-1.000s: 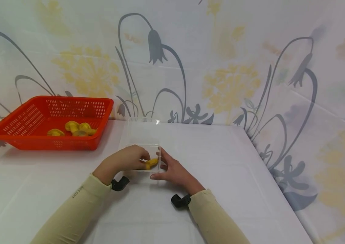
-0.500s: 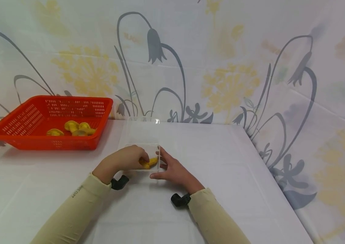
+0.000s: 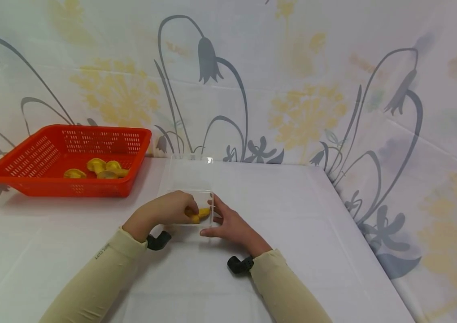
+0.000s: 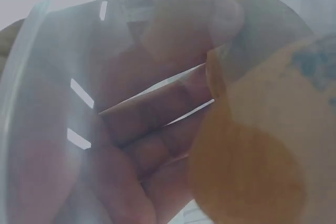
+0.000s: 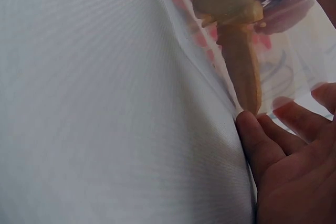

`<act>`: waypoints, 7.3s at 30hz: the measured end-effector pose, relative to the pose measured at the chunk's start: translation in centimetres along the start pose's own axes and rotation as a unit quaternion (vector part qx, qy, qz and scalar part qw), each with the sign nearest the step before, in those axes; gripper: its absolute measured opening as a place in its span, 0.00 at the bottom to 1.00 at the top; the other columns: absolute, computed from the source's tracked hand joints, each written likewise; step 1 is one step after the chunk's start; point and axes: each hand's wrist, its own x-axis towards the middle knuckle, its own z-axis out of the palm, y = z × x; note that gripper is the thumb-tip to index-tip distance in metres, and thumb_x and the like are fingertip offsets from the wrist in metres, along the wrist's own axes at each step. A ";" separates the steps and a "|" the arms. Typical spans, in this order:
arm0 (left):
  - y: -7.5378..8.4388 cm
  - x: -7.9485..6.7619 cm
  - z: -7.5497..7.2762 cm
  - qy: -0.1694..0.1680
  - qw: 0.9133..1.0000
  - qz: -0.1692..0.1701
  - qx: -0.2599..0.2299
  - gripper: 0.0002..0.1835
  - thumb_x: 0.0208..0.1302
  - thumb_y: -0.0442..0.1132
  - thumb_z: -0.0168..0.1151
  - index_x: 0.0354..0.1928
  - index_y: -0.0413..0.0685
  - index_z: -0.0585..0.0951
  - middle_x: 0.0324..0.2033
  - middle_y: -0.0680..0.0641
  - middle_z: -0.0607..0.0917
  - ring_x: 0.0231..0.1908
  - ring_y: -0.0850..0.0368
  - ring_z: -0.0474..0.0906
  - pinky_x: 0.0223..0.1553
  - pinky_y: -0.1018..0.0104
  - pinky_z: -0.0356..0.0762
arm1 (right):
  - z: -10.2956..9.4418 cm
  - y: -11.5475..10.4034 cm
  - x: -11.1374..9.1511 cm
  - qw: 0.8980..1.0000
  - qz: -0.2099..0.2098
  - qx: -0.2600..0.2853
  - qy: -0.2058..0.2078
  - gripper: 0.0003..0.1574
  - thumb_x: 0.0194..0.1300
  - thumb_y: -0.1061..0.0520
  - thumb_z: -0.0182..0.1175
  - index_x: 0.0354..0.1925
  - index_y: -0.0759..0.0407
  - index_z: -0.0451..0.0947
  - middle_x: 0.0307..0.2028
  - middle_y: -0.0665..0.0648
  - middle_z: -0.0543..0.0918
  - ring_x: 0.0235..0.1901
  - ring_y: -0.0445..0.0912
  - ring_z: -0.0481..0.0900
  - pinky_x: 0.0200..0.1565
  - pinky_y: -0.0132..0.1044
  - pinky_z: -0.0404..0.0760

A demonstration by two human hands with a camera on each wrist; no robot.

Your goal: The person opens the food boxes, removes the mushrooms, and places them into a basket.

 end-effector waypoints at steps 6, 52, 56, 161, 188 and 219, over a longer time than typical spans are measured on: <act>0.0 -0.1 -0.2 0.002 1.000 0.005 -0.026 0.08 0.58 0.38 0.68 0.40 0.50 0.88 0.33 0.54 0.86 0.35 0.57 0.77 0.50 0.62 0.81 | 0.0 0.1 0.0 1.000 0.001 0.002 -0.001 0.70 0.53 0.42 0.72 0.78 0.45 0.35 0.75 0.53 0.57 0.74 0.54 0.56 0.68 0.50 0.65; 0.6 -1.3 -1.4 0.011 1.000 0.003 -0.015 0.07 0.60 0.38 0.67 0.40 0.51 0.89 0.35 0.53 0.85 0.39 0.56 0.75 0.53 0.60 0.80 | 0.1 -0.4 -0.1 1.000 0.024 0.005 0.005 0.69 0.53 0.44 0.72 0.77 0.42 0.36 0.76 0.51 0.53 0.74 0.51 0.56 0.68 0.47 0.65; 0.6 -1.6 -1.7 0.012 1.000 -0.003 -0.020 0.06 0.60 0.38 0.68 0.40 0.51 0.88 0.37 0.53 0.84 0.40 0.56 0.75 0.53 0.60 0.80 | 0.1 -0.4 -0.1 1.000 0.026 0.006 0.004 0.69 0.54 0.46 0.72 0.77 0.40 0.36 0.75 0.49 0.56 0.74 0.50 0.56 0.69 0.47 0.64; -10.7 -11.1 -9.4 0.337 0.914 -0.198 -0.107 0.18 0.73 0.40 0.51 0.60 0.42 0.75 0.56 0.36 0.72 0.56 0.37 0.68 0.58 0.40 0.74 | 0.1 0.1 -0.1 1.000 0.009 0.012 0.007 0.71 0.51 0.45 0.74 0.77 0.41 0.37 0.74 0.50 0.57 0.71 0.48 0.63 0.67 0.47 0.68; -13.5 -10.6 -8.3 0.335 0.903 -0.241 -0.117 0.19 0.73 0.38 0.50 0.62 0.40 0.74 0.59 0.33 0.71 0.58 0.35 0.65 0.60 0.39 0.72 | 0.0 0.4 -0.1 1.000 0.013 0.002 0.005 0.71 0.50 0.40 0.74 0.77 0.39 0.37 0.74 0.47 0.57 0.71 0.47 0.62 0.68 0.47 0.67; -12.1 -10.4 -8.7 0.336 0.903 -0.238 -0.117 0.23 0.73 0.44 0.50 0.66 0.44 0.72 0.59 0.35 0.72 0.56 0.38 0.67 0.56 0.41 0.75 | 0.1 0.2 -0.2 1.000 0.018 0.001 0.010 0.72 0.49 0.40 0.74 0.77 0.40 0.37 0.74 0.47 0.58 0.72 0.48 0.61 0.67 0.46 0.68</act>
